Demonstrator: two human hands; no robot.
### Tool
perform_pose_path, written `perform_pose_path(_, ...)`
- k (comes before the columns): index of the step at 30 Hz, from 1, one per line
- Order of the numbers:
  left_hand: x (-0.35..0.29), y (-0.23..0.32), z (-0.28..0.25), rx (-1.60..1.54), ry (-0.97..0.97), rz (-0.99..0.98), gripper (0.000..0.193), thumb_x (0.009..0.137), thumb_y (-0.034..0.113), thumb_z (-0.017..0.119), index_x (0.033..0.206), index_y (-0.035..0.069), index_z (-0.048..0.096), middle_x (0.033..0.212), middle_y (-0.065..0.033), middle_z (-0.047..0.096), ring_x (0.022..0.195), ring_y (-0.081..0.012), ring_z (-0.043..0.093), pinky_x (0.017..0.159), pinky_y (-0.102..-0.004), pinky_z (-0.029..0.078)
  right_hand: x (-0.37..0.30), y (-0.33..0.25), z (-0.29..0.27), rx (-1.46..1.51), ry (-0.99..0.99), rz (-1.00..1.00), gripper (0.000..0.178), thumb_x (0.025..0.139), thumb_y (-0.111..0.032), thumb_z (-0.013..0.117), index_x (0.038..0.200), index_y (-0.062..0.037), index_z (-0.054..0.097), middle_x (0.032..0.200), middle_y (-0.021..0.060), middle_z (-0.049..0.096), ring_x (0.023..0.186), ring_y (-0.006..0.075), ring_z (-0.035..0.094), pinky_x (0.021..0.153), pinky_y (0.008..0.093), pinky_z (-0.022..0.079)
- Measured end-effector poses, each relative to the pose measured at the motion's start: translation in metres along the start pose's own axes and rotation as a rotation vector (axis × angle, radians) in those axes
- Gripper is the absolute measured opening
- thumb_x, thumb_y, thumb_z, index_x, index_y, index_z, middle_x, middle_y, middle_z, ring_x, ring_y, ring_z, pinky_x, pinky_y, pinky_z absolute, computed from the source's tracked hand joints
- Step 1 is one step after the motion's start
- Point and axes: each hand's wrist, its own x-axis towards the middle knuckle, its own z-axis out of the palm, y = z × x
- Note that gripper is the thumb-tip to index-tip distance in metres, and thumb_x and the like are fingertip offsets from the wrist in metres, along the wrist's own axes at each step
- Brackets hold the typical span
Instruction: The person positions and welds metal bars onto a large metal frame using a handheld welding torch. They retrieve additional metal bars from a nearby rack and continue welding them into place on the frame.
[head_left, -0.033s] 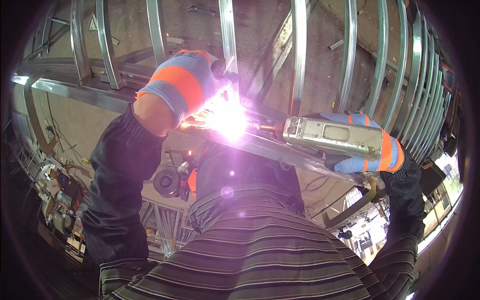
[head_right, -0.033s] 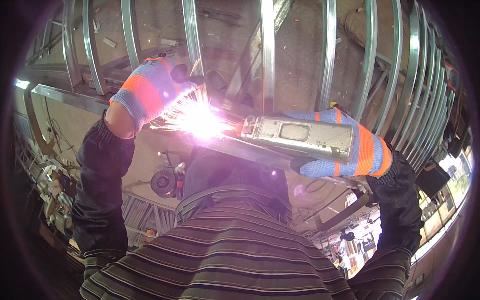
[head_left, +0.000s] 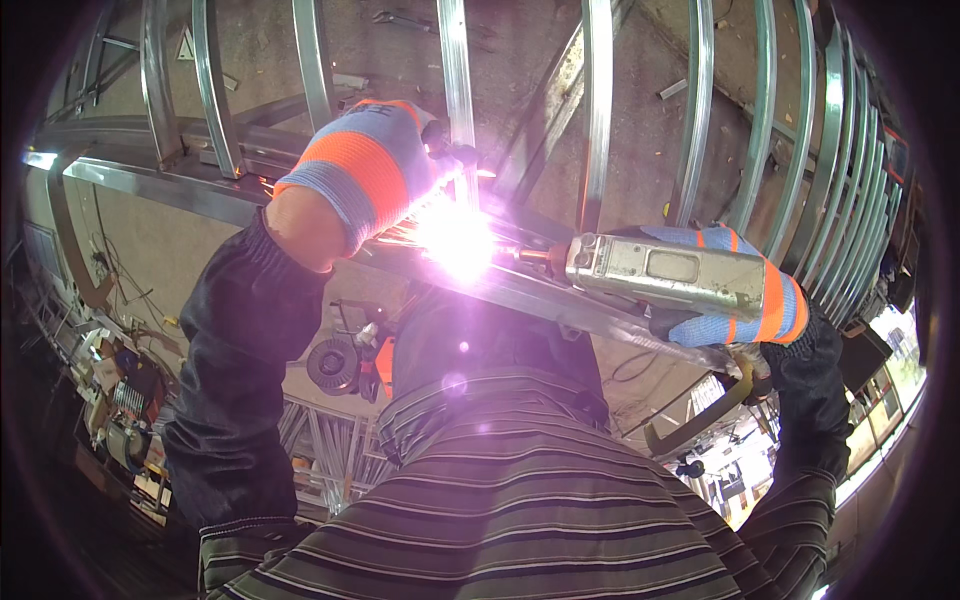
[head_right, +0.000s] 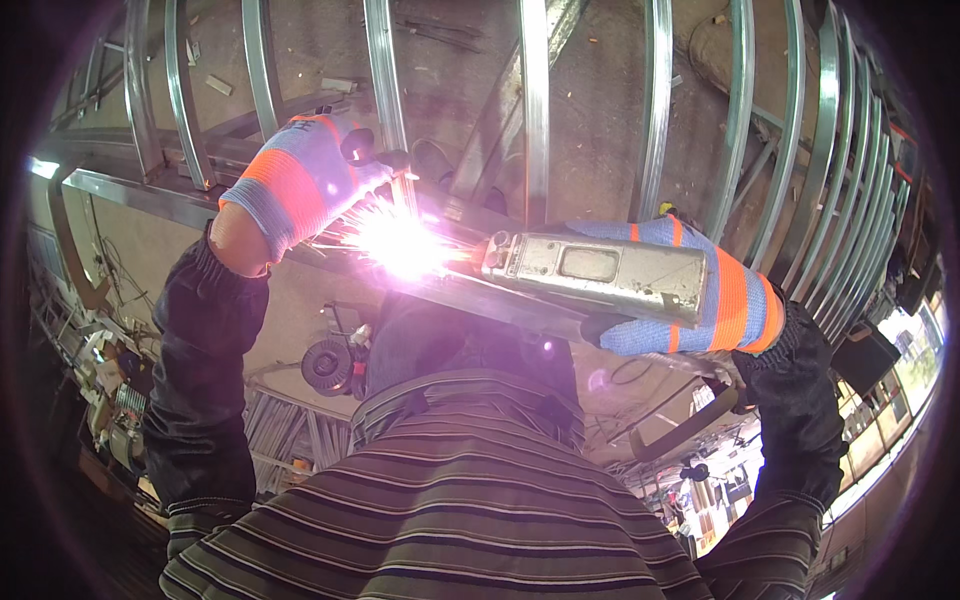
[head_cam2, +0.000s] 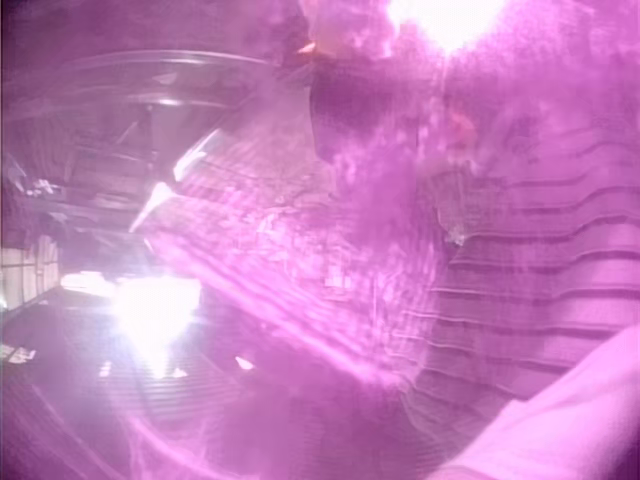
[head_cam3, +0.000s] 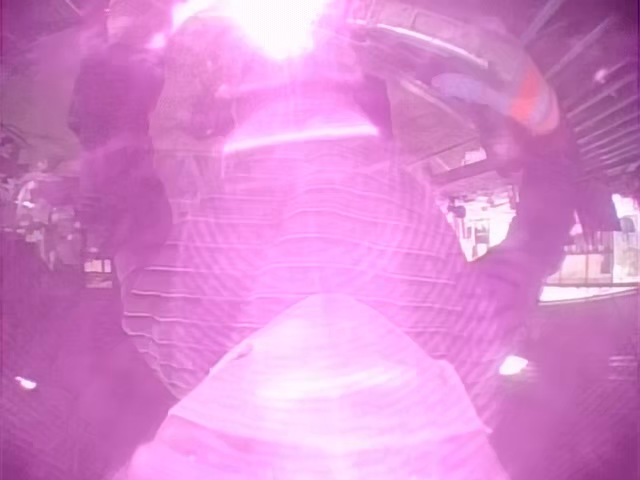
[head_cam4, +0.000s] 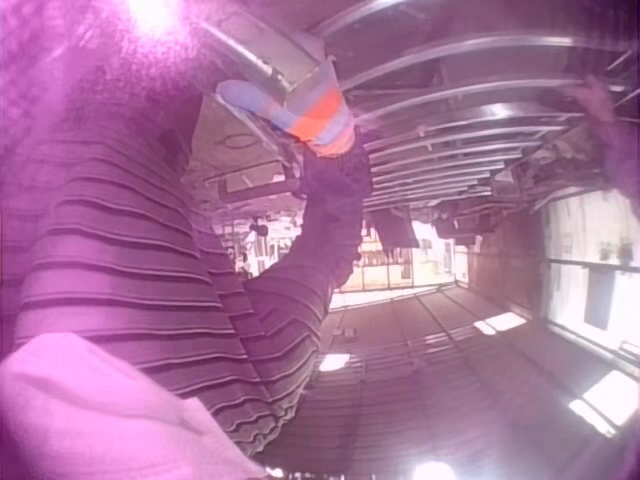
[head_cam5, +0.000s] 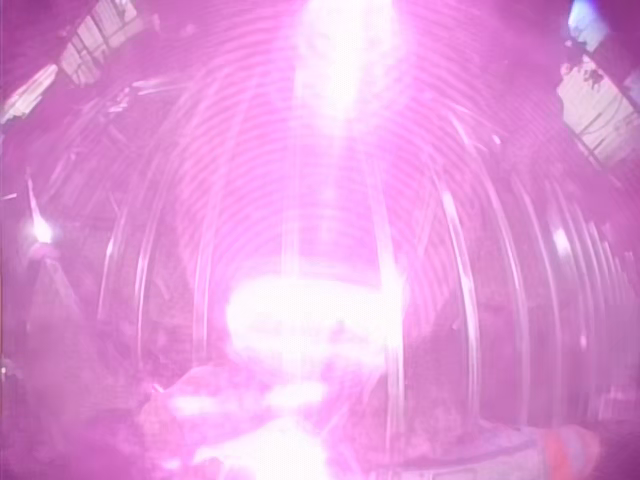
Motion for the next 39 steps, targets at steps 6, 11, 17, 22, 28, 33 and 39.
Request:
perform_pose_path(6, -0.008, 0.009, -0.017, 0.120, -0.025, 0.063, 0.046, 0.097, 0.013, 0.056, 0.140, 0.030, 0.060, 0.103, -0.0053, 0.067, 0.081, -0.0272, 0.067, 0.071, -0.0391, 0.057, -0.003, 0.003, -0.003, -0.084, -0.003, -0.033, 0.090, 0.076, -0.016, 0.089, 0.150, 0.0068, 0.042, 0.136, 0.0171, 0.064, 0.117, 0.0213, 0.064, 0.101, 0.0368, 0.050)
perform_pose_path(11, -0.003, 0.015, -0.021, -0.177, -0.145, -0.173, 0.044, 0.098, 0.015, 0.057, 0.139, 0.028, 0.061, 0.105, -0.0052, 0.068, 0.082, -0.0270, 0.067, 0.072, -0.0392, 0.056, -0.004, 0.008, -0.008, -0.165, -0.010, -0.094, 0.090, 0.076, -0.019, 0.090, 0.149, 0.0071, 0.044, 0.135, 0.0168, 0.064, 0.119, 0.0216, 0.063, 0.103, 0.0364, 0.049)
perform_pose_path(17, 0.000, 0.002, 0.000, -0.082, 0.048, -0.047, 0.038, 0.098, 0.018, 0.060, 0.135, 0.026, 0.064, 0.105, -0.0051, 0.068, 0.087, -0.0270, 0.067, 0.076, -0.0385, 0.056, -0.008, -0.008, 0.002, 0.086, 0.076, 0.085, 0.082, 0.079, -0.013, 0.087, 0.148, 0.0062, 0.045, 0.135, 0.0160, 0.064, 0.121, 0.0215, 0.062, 0.103, 0.0361, 0.048)
perform_pose_path(22, -0.007, 0.008, -0.003, -0.193, 0.043, -0.078, 0.033, 0.094, 0.023, 0.066, 0.127, 0.021, 0.069, 0.106, -0.0088, 0.069, 0.091, -0.0295, 0.068, 0.079, -0.0408, 0.055, -0.003, -0.008, -0.007, -0.032, -0.063, -0.069, 0.073, 0.081, -0.009, 0.085, 0.144, 0.0053, 0.051, 0.136, 0.0157, 0.064, 0.121, 0.0199, 0.062, 0.102, 0.0342, 0.047)
perform_pose_path(28, -0.025, 0.029, -0.016, -0.341, 0.323, -0.199, 0.047, 0.084, 0.045, 0.076, 0.099, 0.000, 0.072, 0.086, -0.0228, 0.071, 0.086, -0.0425, 0.066, 0.077, -0.0461, 0.052, -0.034, 0.009, 0.001, -0.378, 0.154, -0.094, 0.071, 0.086, -0.024, 0.083, 0.144, 0.0038, 0.052, 0.132, 0.0172, 0.067, 0.113, 0.0189, 0.065, 0.099, 0.0328, 0.049)
perform_pose_path(33, -0.065, 0.009, 0.004, -0.466, 0.464, -0.379, 0.030, 0.089, 0.023, 0.074, 0.108, 0.000, 0.070, 0.098, -0.0187, 0.074, 0.088, -0.0335, 0.069, 0.083, -0.0383, 0.053, -0.141, 0.005, 0.016, -0.895, 0.577, -0.299, 0.079, 0.086, -0.034, 0.082, 0.148, 0.0001, 0.048, 0.127, 0.0172, 0.069, 0.102, 0.0246, 0.070, 0.094, 0.0334, 0.052)
perform_pose_path(39, -0.096, -0.032, 0.027, -0.642, 0.616, -0.406, 0.040, 0.094, 0.020, 0.069, 0.127, -0.001, 0.063, 0.118, -0.0180, 0.072, 0.109, -0.0279, 0.069, 0.097, -0.0367, 0.052, -0.294, 0.062, 0.087, -0.666, 1.117, -0.062, 0.077, 0.085, -0.026, 0.081, 0.150, -0.0019, 0.046, 0.135, 0.0168, 0.064, 0.109, 0.0269, 0.069, 0.094, 0.0345, 0.052)
